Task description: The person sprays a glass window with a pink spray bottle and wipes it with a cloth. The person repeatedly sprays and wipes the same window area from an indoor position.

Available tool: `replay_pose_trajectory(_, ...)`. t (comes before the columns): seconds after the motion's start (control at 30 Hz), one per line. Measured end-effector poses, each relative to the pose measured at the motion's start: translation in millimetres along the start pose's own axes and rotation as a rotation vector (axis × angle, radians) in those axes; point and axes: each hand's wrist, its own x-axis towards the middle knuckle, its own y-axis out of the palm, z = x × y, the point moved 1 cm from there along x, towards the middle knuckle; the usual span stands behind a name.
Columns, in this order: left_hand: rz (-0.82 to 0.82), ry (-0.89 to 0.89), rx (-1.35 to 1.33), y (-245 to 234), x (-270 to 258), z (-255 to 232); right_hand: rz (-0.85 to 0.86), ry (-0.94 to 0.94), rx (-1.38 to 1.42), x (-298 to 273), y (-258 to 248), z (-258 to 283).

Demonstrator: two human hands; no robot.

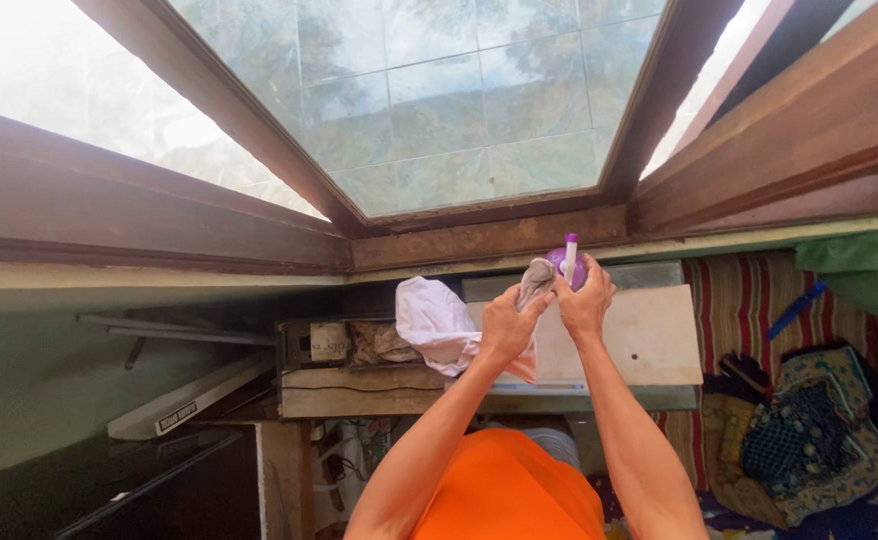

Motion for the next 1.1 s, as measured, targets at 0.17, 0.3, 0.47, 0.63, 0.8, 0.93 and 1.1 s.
replay_pose_trajectory(0.17,-0.010,-0.004,0.003,8,5,8,-0.018,0.017,0.011,10,19,-12)
replay_pose_trajectory(0.3,-0.020,-0.027,0.023,8,6,9,-0.010,-0.039,-0.031,12,28,-13)
replay_pose_trajectory(0.47,-0.024,-0.049,0.018,6,7,9,-0.123,-0.131,0.030,4,28,-9)
replay_pose_trajectory(0.63,-0.080,0.014,0.024,3,6,11,-0.123,-0.180,0.054,1,20,-5)
replay_pose_trajectory(0.8,-0.105,-0.005,-0.015,-4,7,13,-0.154,-0.228,0.059,-3,-1,18)
replay_pose_trajectory(0.93,-0.182,0.021,-0.114,-12,4,9,-0.056,-0.254,0.050,-6,-35,58)
replay_pose_trajectory(1.1,-0.254,0.036,-0.180,-32,-2,-8,-0.086,-0.487,0.090,-19,-88,128)
